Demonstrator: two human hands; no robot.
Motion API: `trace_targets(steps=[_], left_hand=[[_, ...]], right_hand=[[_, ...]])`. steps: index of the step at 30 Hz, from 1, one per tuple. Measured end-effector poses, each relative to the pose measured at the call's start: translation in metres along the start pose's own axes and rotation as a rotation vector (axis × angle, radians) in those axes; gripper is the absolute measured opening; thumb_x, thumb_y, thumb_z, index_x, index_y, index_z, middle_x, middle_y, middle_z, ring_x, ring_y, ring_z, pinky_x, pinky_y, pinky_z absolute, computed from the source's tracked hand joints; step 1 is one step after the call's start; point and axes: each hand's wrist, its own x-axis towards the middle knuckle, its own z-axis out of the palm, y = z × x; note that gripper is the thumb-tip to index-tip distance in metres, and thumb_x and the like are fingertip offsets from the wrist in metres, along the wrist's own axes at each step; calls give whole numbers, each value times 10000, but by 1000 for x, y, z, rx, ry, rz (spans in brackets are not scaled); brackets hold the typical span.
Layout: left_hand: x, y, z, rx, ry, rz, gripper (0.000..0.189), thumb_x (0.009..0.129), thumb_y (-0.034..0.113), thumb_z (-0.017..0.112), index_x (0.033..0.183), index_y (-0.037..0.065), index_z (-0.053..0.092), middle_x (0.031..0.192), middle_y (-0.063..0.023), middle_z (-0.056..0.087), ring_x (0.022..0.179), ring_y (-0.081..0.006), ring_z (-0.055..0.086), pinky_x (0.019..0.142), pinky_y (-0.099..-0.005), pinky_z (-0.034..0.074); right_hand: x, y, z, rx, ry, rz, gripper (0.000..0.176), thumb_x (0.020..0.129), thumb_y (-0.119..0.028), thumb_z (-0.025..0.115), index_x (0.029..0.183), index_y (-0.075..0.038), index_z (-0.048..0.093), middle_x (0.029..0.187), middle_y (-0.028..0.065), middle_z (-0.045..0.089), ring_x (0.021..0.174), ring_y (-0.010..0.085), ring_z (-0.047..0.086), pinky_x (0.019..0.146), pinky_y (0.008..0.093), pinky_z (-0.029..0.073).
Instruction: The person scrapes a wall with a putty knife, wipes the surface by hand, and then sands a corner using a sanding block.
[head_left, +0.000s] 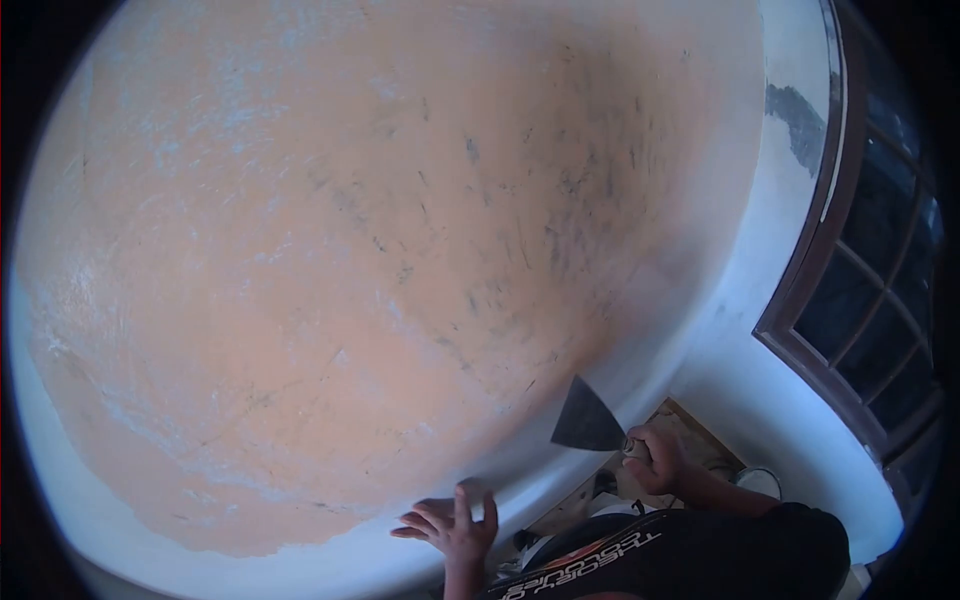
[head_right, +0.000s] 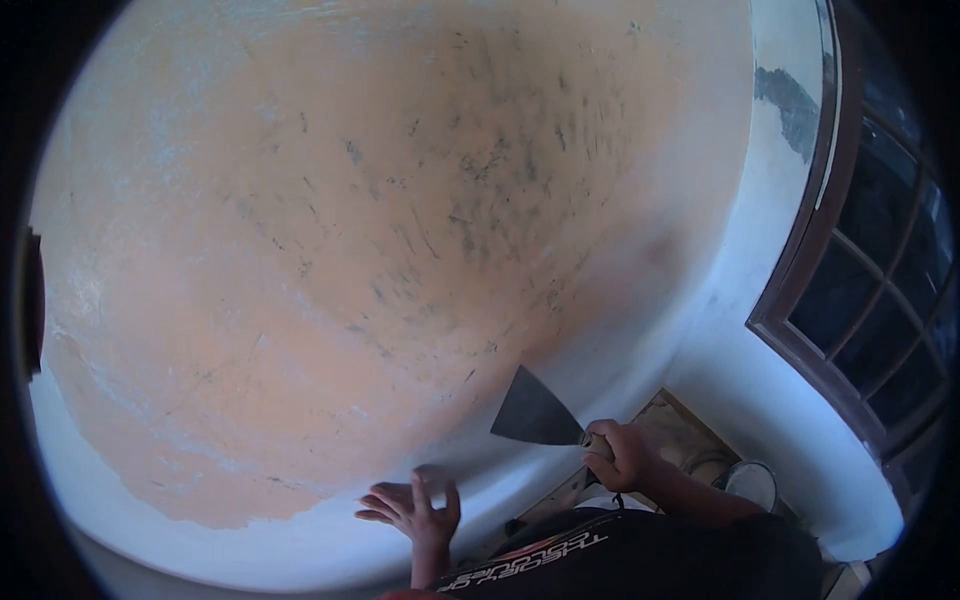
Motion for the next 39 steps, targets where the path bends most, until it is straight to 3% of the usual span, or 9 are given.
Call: trace_targets(steps=[4, 8, 11, 14, 19, 23, 31, 36, 39], left_hand=[[-30, 2, 0, -27, -133, 48, 893, 781, 521, 717, 1564, 359, 318, 1630, -312, -87, 1473, -542, -185, 1006, -843, -100], [-36, -5, -4, 93, -277, 213, 1006, 767, 566, 738, 1590, 234, 262, 1594, -367, -147, 1429, -592, -236, 988, -859, -69], [-28, 19, -22, 52, -338, -4, 617, 1007, 452, 506, 1541, 258, 263, 1426, -318, 376, 1198, -655, 384, 859, -892, 240], [-35, 19, -13, 71, -212, -27, 551, 972, 578, 492, 1424, 267, 444, 1366, -361, 451, 1121, -754, 403, 814, -925, 238], [-38, 39, 8, -28, -207, -160, 1006, 809, 746, 577, 1597, 355, 89, 1390, -545, 257, 1144, -889, 135, 850, -956, 78], [-18, 71, 31, 111, -259, -290, 1231, 757, 628, 740, 1613, 130, 10, 1518, -454, -224, 1374, -661, -254, 961, -868, -51], [22, 132, 33, 407, -254, -327, 1530, 661, 812, 707, 1517, -21, -248, 1440, -500, -305, 1342, -684, -274, 1000, -838, -12], [62, 159, 9, 270, -643, -683, 1585, 646, 840, 700, 1465, -89, -288, 1425, -508, -316, 1335, -693, -261, 1061, -787, 118], [111, 198, -18, 220, -959, -842, 1499, 748, 789, 647, 1417, -156, -306, 1444, -515, -267, 1415, -628, -189, 1154, -695, -1]], right_hand=[[9, -8, 23, 155, 105, 150, 367, 821, -251, 778, 1036, -14, 598, 767, 165, 661, 656, 351, 688, 592, 407, 546], [19, 4, 38, 34, 60, -41, 392, 804, -303, 802, 1007, -38, 596, 724, 127, 661, 618, 327, 681, 560, 404, 537], [26, 12, 30, 98, 3, -93, 381, 795, -305, 810, 986, -54, 597, 697, 103, 658, 605, 314, 681, 550, 393, 537], [27, 26, 31, 166, 60, -89, 351, 797, -293, 807, 966, -66, 598, 692, 92, 659, 598, 304, 683, 544, 386, 536], [7, 63, -9, 203, 222, 11, 323, 799, -275, 802, 955, -75, 602, 688, 87, 655, 592, 296, 683, 537, 383, 533], [-26, 103, -66, 54, 250, 70, 307, 806, -266, 800, 955, -75, 612, 698, 87, 654, 595, 293, 681, 531, 388, 526], [-71, 150, -154, -12, 70, 380, 293, 841, -287, 760, 1016, -77, 653, 814, 125, 690, 711, 347, 683, 606, 423, 532], [-74, 175, -186, -69, -171, 335, 302, 848, -310, 712, 1087, -132, 670, 907, 102, 714, 791, 337, 697, 670, 443, 547], [-70, 182, -193, -94, -276, 312, 318, 846, -319, 687, 1118, -155, 674, 943, 89, 717, 831, 320, 702, 696, 455, 548]])
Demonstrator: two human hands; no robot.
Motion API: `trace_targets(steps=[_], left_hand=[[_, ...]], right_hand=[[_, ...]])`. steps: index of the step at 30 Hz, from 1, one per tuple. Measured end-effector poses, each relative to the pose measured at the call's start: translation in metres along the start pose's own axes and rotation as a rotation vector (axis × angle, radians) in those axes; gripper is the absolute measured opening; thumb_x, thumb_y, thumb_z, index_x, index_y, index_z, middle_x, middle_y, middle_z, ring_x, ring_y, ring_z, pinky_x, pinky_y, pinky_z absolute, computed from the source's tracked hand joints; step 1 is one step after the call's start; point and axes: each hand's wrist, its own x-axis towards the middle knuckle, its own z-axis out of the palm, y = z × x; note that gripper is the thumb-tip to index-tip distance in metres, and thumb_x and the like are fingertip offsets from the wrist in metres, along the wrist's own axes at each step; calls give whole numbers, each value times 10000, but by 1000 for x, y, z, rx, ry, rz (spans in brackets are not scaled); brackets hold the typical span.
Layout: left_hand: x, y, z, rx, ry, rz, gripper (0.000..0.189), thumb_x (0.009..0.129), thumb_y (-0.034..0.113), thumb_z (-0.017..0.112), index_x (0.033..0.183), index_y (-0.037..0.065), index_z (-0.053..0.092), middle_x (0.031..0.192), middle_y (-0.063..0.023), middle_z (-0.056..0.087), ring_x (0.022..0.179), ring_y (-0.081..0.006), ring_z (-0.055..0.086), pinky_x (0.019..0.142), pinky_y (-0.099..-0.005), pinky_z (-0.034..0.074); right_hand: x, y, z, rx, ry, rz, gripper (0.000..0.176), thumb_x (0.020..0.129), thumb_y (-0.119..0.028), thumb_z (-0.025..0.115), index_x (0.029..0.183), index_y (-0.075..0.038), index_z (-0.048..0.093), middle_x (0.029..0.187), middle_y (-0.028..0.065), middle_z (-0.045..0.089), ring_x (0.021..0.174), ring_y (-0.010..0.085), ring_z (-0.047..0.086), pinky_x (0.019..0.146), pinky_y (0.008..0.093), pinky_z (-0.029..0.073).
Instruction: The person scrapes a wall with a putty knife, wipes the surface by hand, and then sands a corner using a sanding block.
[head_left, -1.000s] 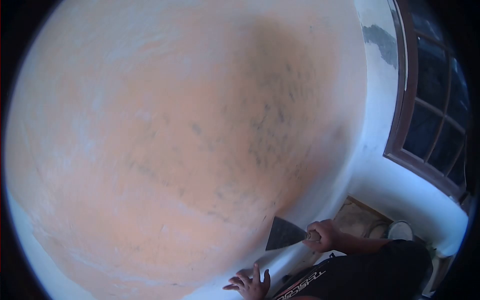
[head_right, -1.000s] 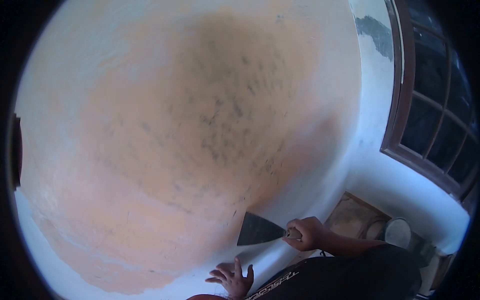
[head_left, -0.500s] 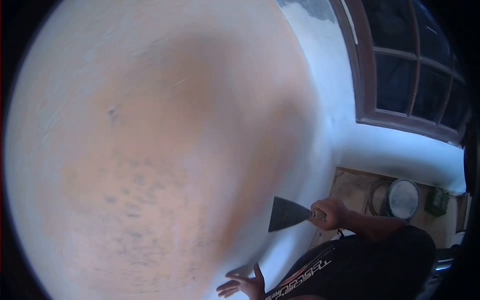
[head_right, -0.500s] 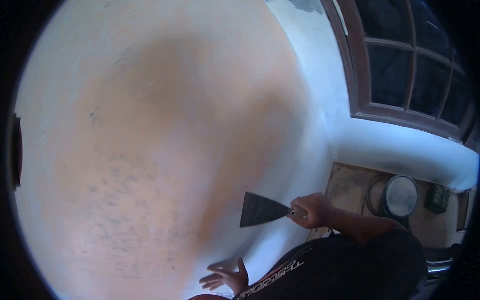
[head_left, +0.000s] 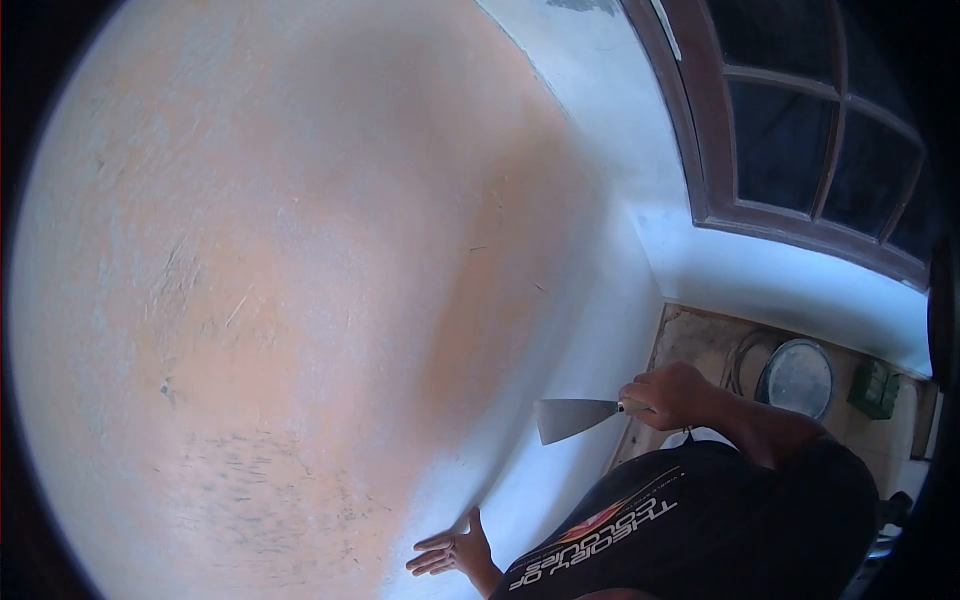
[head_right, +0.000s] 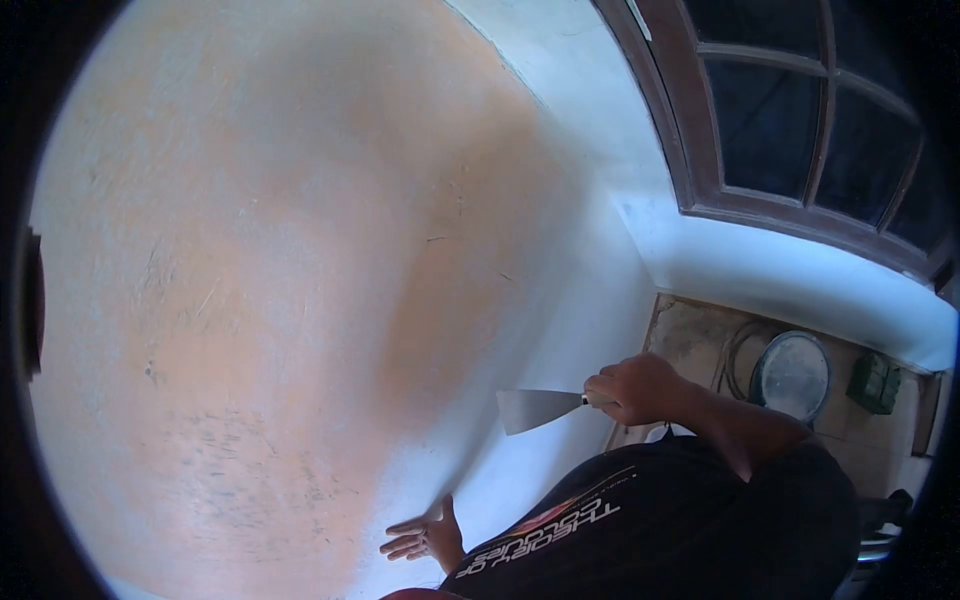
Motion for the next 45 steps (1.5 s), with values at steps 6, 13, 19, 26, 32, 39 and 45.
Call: trace_targets(steps=[6, 13, 19, 26, 32, 39, 45], left_hand=[[20, -20, 34, 11, 270, 50, 1545, 703, 811, 674, 1425, -126, -320, 1412, -538, -282, 1381, -664, -204, 1107, -741, 79], [22, 39, -26, -106, 1008, 745, 1125, 818, 723, 639, 1619, 140, 104, 1632, -315, -42, 1483, -553, -77, 1072, -789, -5], [38, 100, -53, 148, 1332, 877, 849, 875, 733, 531, 1537, 211, 424, 1642, -267, 130, 1529, -459, 28, 1087, -759, -54], [33, 112, -49, 193, 1425, 830, 728, 925, 672, 490, 1504, 231, 475, 1605, -327, 188, 1521, -483, 63, 1112, -724, -74], [38, 108, -48, 240, 1464, 898, 696, 945, 654, 462, 1510, 248, 466, 1632, -240, 217, 1515, -469, 141, 1098, -757, 21], [33, 115, -50, 309, 1474, 891, 719, 981, 677, 310, 1541, 236, 401, 1643, -236, 177, 1523, -453, 121, 1123, -731, 20], [38, 111, -55, 415, 1485, 883, 702, 1005, 641, 240, 1571, 235, 329, 1651, -232, 144, 1530, -435, 102, 1137, -713, 13]], right_hand=[[4, -3, 8, 34, 82, 68, 307, 846, -279, 678, 1116, -136, 653, 918, 99, 694, 826, 333, 689, 713, 469, 543], [24, -15, 8, 436, 469, 293, 526, 916, -154, 633, 1418, -102, 484, 1108, 232, 678, 1023, 407, 665, 898, 439, 521], [49, -25, 3, 721, 413, 327, 547, 964, -126, 585, 1483, -94, 415, 1126, 216, 665, 1026, 305, 671, 913, 390, 495], [75, -11, 38, 937, 447, 332, 539, 1015, -152, 519, 1518, -46, 358, 1365, 225, 560, 1264, 309, 562, 1067, 373, 400], [137, 44, 13, 761, 650, 304, 542, 1021, -164, 503, 1525, -39, 347, 1496, 241, 459, 1386, 332, 457, 1143, 382, 337], [151, 51, 8, 903, 665, 366, 557, 1013, -123, 495, 1535, -29, 327, 1511, 261, 433, 1454, 321, 373, 1182, 362, 279], [141, 54, -3, 945, 536, 372, 588, 1001, -112, 511, 1542, -20, 299, 1504, 266, 437, 1433, 333, 402, 1180, 375, 297]])
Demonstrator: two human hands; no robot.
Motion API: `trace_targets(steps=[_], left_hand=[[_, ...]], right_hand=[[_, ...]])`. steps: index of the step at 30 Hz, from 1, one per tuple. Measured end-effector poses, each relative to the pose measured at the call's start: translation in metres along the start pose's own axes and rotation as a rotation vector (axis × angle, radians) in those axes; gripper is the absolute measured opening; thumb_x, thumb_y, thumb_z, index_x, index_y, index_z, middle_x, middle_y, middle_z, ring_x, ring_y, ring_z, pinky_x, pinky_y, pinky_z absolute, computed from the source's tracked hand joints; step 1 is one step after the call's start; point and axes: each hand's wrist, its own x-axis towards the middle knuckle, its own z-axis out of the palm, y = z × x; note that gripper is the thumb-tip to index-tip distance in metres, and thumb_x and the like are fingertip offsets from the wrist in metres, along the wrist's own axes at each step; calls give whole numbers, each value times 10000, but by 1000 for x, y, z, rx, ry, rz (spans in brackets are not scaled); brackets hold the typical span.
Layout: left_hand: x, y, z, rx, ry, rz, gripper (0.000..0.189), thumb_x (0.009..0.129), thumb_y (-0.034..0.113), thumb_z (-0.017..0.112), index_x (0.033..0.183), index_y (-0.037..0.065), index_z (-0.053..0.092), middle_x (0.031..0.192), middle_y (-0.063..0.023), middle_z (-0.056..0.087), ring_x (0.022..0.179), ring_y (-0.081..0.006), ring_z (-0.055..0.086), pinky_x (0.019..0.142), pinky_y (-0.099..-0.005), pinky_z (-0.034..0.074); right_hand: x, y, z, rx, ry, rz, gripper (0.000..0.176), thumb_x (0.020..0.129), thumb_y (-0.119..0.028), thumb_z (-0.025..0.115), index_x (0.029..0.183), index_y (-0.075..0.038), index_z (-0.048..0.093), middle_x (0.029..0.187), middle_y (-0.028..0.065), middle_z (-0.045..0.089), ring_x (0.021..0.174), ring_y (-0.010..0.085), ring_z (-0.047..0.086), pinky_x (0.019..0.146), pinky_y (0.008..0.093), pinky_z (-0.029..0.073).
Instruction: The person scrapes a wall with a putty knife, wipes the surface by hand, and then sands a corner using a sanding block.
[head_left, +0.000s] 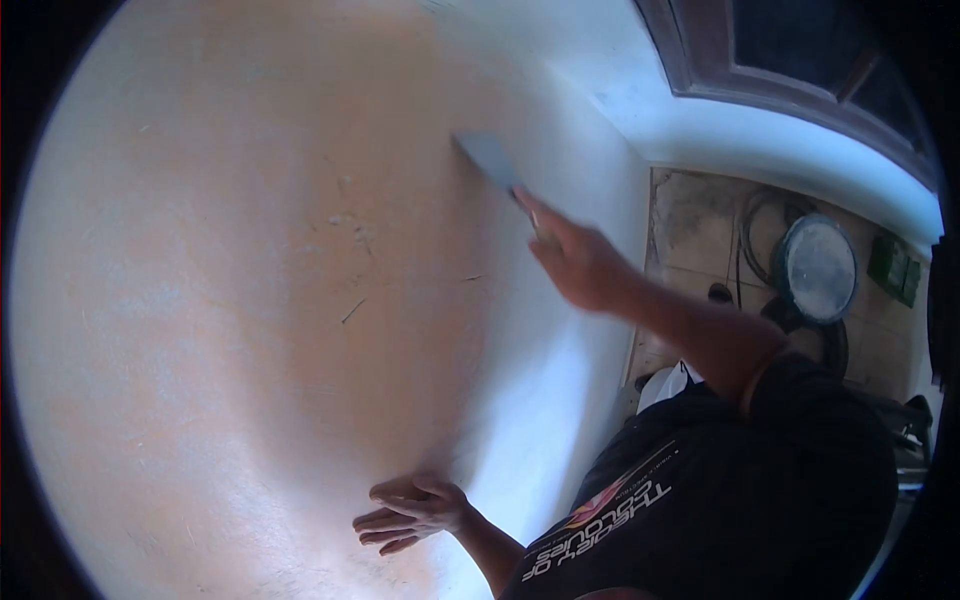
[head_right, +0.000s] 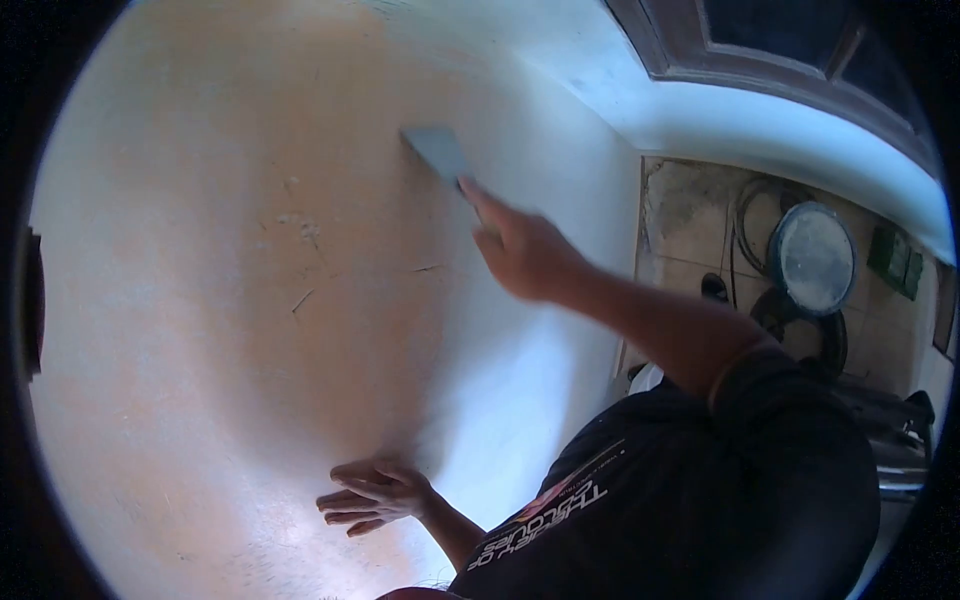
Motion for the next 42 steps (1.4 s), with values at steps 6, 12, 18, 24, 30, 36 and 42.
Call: trace_targets(steps=[6, 12, 18, 24, 30, 36, 42], left_hand=[[1, 1, 3, 39, 39, -5, 704, 1007, 639, 213, 1570, 232, 326, 1652, -223, 155, 1530, -432, 111, 1137, -716, 26], [0, 2, 3, 37, 47, -7, 681, 1010, 627, 234, 1566, 247, 333, 1650, -207, 182, 1527, -425, 138, 1132, -727, 48], [1, 7, 6, 48, 65, -29, 681, 1007, 634, 230, 1564, 257, 334, 1646, -208, 197, 1525, -423, 150, 1128, -731, 57], [1, 12, 5, 37, 59, -43, 667, 1008, 628, 241, 1563, 270, 334, 1648, -198, 198, 1525, -423, 151, 1123, -739, 53], [1, 12, 4, 19, 82, -53, 659, 1012, 620, 247, 1565, 271, 333, 1647, -203, 199, 1525, -423, 152, 1121, -742, 50], [2, 15, 4, 31, 58, -59, 655, 1008, 620, 261, 1561, 280, 345, 1644, -205, 207, 1523, -426, 160, 1113, -752, 62], [0, 13, 8, -3, 38, -65, 651, 1002, 623, 291, 1547, 277, 382, 1635, -222, 223, 1518, -451, 150, 1107, -758, 46]], right_hand=[[33, 3, -6, -6, 98, -88, 561, 1010, -124, 495, 1535, -25, 323, 1525, 234, 428, 1439, 318, 395, 1193, 381, 281], [14, -7, -13, -82, -20, 17, 577, 998, -140, 513, 1539, -56, 334, 1518, 224, 443, 1427, 332, 412, 1182, 395, 302], [75, -18, -40, 29, 51, 83, 562, 998, -167, 503, 1530, -58, 357, 1524, 212, 440, 1422, 309, 424, 1182, 378, 309], [60, -21, -34, -66, 84, 21, 550, 994, -198, 507, 1523, -95, 395, 1072, 161, 626, 935, 238, 615, 814, 370, 492], [110, -52, -59, 292, 153, 177, 547, 969, -214, 525, 1505, -143, 442, 603, -13, 423, 429, 118, 358, 382, 312, 308], [95, -52, -44, 236, 100, 164, 551, 961, -215, 538, 1501, -158, 442, 645, 12, 459, 415, 136, 389, 369, 338, 317], [123, -54, -87, 335, 82, 248, 570, 978, -188, 508, 1535, -181, 384, 591, -10, 366, 398, 109, 303, 347, 304, 266]])
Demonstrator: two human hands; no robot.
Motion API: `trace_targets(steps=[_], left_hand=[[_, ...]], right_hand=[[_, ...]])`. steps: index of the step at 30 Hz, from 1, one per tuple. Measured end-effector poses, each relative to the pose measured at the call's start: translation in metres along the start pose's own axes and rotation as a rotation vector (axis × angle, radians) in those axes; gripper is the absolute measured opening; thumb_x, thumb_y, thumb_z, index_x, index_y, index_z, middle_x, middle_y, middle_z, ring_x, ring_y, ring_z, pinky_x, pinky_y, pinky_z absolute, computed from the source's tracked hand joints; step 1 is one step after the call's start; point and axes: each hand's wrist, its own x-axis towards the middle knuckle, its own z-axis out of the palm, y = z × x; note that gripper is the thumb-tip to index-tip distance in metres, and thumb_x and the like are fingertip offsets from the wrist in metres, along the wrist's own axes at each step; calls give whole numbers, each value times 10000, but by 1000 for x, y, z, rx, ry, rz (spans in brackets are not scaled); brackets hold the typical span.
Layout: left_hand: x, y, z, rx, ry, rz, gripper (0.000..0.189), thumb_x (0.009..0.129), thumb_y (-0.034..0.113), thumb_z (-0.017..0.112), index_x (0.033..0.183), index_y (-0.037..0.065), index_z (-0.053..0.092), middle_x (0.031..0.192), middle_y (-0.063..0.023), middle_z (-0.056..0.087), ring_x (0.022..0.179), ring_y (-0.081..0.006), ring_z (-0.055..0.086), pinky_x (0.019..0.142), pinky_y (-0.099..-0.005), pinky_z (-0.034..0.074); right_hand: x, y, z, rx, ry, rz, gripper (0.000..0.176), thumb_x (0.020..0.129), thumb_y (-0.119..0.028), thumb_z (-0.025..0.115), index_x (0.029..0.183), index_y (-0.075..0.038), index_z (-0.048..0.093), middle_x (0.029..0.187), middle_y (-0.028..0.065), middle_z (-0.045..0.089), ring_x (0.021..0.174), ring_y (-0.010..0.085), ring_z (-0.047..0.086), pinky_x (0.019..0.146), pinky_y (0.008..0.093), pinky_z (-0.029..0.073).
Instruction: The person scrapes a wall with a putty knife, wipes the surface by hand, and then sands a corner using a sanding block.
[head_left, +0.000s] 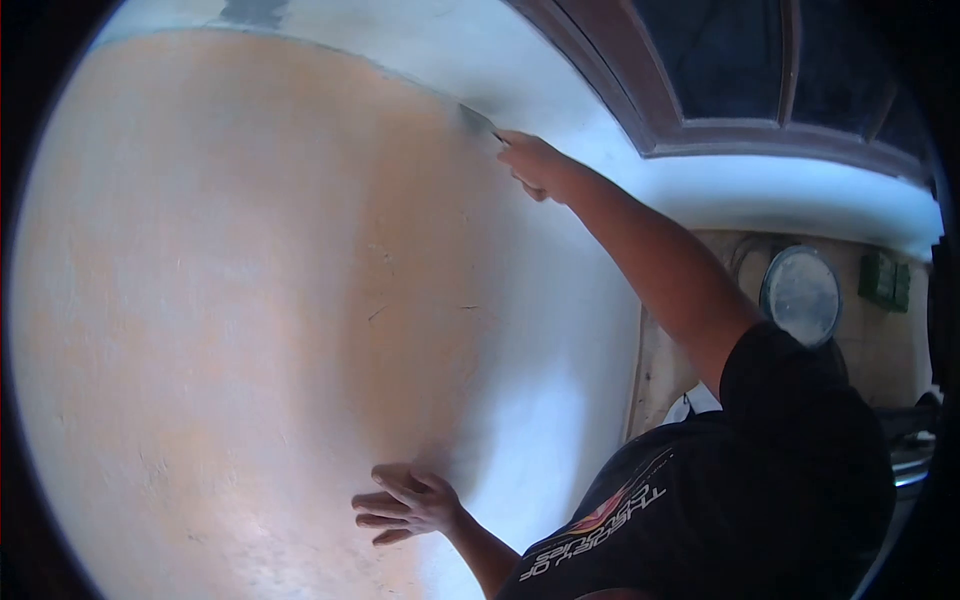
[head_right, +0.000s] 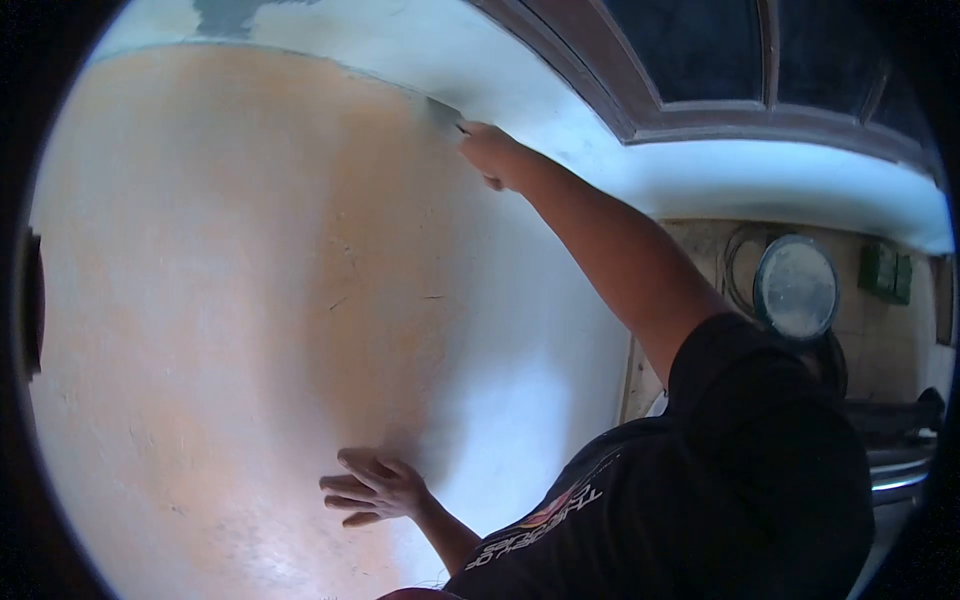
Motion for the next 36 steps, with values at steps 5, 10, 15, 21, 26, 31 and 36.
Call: trace_targets(steps=[5, 10, 15, 21, 26, 31, 36], left_hand=[[8, 6, -15, -136, -16, 11, 569, 981, 531, 452, 1460, 230, 513, 1574, -304, 299, 1496, -510, 150, 1126, -721, -54], [23, 13, -35, -227, -64, -85, 484, 910, 465, 566, 1354, 278, 616, 1482, -247, 459, 1426, -487, 317, 1137, -702, -5], [7, 7, -30, -425, -73, -73, 444, 834, 405, 675, 1269, 318, 674, 1427, -134, 564, 1373, -397, 464, 1166, -652, 43], [-44, -35, -42, -856, 75, -71, 432, 857, 379, 679, 1288, 354, 662, 1540, -85, 465, 1435, -306, 414, 1166, -661, 50], [-96, -148, -41, -267, 38, -405, 517, 908, 661, 545, 1287, 326, 648, 1607, -236, 278, 1536, -415, 68, 1152, -672, -150], [-144, -207, -41, -150, 36, -416, 835, 930, 729, 412, 1573, 205, 313, 1598, -336, 186, 1507, -497, 105, 1181, -661, -18], [-143, -205, -40, -154, 65, -449, 827, 928, 709, 440, 1567, 194, 340, 1603, -330, 186, 1516, -467, 123, 1188, -645, 1]], right_hand=[[-10, 190, -4, -164, 30, -6, 587, 992, -142, 497, 1557, -172, 345, 659, 31, 504, 440, 121, 403, 356, 304, 351], [-177, 210, 25, -160, -253, 243, 605, 1020, -96, 469, 1587, -153, 265, 623, 0, 434, 405, 102, 372, 354, 280, 352], [-194, 140, 53, -213, -203, -22, 563, 1024, -82, 467, 1566, -127, 318, 663, -50, 417, 455, 39, 348, 375, 210, 308], [-250, 64, 131, -730, -368, -897, 481, 977, -96, 526, 1431, 48, 459, 880, 111, 647, 712, 192, 626, 666, 304, 528], [-292, 89, 190, -1063, -489, -1255, 456, 887, -27, 650, 1315, 107, 570, 1083, 279, 695, 913, 369, 717, 846, 389, 560], [-315, 15, 290, -907, -344, -1432, 479, 941, -56, 598, 1374, 127, 507, 1230, 312, 630, 1095, 347, 654, 947, 373, 495], [-338, -16, 338, -769, -331, -1339, 503, 982, -82, 545, 1407, 165, 437, 1359, 350, 547, 1281, 343, 563, 1045, 367, 434]])
